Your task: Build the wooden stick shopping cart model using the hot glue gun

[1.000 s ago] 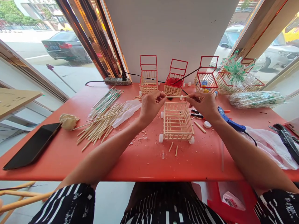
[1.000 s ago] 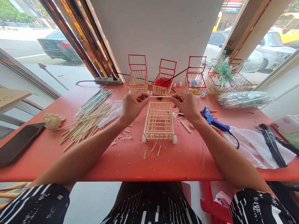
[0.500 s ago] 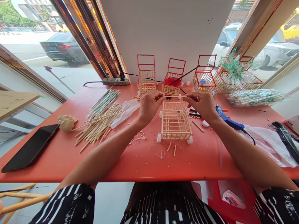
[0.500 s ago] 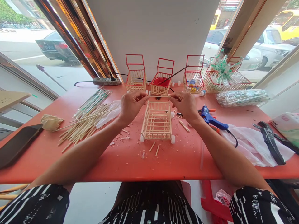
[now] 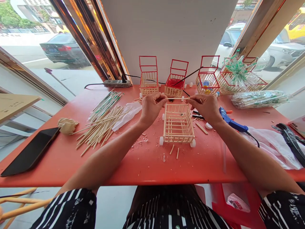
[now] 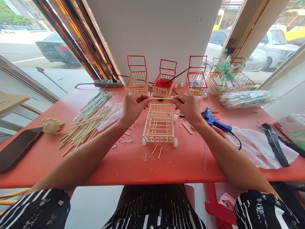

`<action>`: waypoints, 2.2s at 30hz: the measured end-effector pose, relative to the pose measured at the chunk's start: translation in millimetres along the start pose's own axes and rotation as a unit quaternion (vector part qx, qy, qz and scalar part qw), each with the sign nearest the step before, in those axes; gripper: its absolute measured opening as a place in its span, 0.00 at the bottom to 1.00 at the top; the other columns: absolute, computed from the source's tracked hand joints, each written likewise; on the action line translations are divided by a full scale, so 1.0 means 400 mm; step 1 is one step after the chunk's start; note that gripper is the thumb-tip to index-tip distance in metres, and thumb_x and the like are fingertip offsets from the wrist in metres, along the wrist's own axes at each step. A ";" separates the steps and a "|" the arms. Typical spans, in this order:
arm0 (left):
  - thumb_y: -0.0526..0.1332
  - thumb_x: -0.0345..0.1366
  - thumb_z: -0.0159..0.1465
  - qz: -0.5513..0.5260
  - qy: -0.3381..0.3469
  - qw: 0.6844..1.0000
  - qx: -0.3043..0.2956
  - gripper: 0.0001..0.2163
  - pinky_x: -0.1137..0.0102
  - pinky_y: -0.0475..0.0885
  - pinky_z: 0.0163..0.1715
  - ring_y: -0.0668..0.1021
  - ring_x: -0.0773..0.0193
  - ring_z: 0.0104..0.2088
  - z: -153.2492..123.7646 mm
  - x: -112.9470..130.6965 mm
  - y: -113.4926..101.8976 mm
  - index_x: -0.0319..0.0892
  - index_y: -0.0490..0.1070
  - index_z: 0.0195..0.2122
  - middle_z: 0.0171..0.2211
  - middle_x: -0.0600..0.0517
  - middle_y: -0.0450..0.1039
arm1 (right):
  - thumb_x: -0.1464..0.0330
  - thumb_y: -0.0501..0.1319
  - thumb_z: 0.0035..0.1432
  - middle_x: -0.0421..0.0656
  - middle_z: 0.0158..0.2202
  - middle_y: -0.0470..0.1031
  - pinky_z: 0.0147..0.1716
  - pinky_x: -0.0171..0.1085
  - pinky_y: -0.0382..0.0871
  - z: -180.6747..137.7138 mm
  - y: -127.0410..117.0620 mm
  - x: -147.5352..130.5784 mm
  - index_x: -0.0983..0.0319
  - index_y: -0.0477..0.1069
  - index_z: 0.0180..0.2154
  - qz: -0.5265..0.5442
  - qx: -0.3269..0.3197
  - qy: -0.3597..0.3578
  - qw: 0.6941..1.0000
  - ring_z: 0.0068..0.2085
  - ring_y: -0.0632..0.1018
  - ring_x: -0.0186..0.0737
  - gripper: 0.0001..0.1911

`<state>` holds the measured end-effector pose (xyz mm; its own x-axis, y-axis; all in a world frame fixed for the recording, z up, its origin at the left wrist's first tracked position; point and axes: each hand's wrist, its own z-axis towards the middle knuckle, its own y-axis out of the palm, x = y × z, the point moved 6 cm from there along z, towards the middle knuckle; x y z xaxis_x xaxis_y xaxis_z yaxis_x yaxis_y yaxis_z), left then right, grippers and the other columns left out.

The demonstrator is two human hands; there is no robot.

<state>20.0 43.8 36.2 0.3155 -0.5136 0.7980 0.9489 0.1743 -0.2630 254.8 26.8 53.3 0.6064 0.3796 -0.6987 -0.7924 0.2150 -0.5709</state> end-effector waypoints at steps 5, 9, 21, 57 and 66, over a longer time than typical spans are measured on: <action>0.68 0.30 0.62 -0.035 -0.012 0.999 -0.006 0.05 0.74 0.71 0.25 0.75 0.70 0.23 -0.001 -0.004 0.003 0.42 0.78 0.28 0.22 0.56 0.75 | 0.47 0.68 0.64 0.41 0.23 0.79 0.31 0.36 0.67 0.000 0.001 0.003 0.59 0.85 0.32 0.013 -0.001 0.002 1.000 0.26 0.77 0.37 0.23; 0.68 0.28 0.61 -0.055 -0.021 0.998 -0.009 0.05 0.76 0.72 0.23 0.75 0.71 0.22 -0.001 -0.005 0.005 0.42 0.77 0.28 0.22 0.56 0.75 | 0.48 0.70 0.62 0.41 0.25 0.80 0.29 0.35 0.68 0.007 0.006 0.024 0.59 0.86 0.34 0.050 -0.016 0.007 0.999 0.26 0.77 0.36 0.21; 0.68 0.29 0.61 -0.065 -0.032 0.997 -0.004 0.05 0.77 0.74 0.23 0.75 0.71 0.21 -0.003 -0.009 0.007 0.42 0.78 0.28 0.22 0.56 0.75 | 0.54 0.72 0.61 0.44 0.33 0.83 0.28 0.34 0.69 0.016 0.017 0.047 0.60 0.86 0.35 0.123 -0.059 0.031 0.990 0.27 0.78 0.33 0.16; 0.66 0.29 0.63 -0.104 -0.032 0.993 -0.036 0.04 0.78 0.76 0.23 0.76 0.71 0.24 -0.001 -0.029 0.013 0.41 0.80 0.32 0.23 0.55 0.74 | 0.50 0.72 0.59 0.44 0.28 0.82 0.31 0.36 0.71 0.010 0.008 0.034 0.60 0.86 0.34 0.105 -0.047 0.013 0.993 0.30 0.80 0.38 0.20; 0.66 0.26 0.63 -0.099 -0.039 0.994 -0.022 0.05 0.79 0.77 0.23 0.75 0.72 0.22 -0.004 -0.021 0.013 0.40 0.80 0.31 0.22 0.56 0.73 | 0.56 0.71 0.60 0.42 0.26 0.81 0.28 0.34 0.66 0.012 0.008 0.030 0.61 0.87 0.33 0.109 -0.038 0.010 0.993 0.28 0.77 0.35 0.14</action>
<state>22.4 47.6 27.2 0.1235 -0.4679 0.8751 0.9921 0.0382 -0.1196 259.3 36.3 45.1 0.4218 0.3922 -0.8175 -0.8987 0.0611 -0.4344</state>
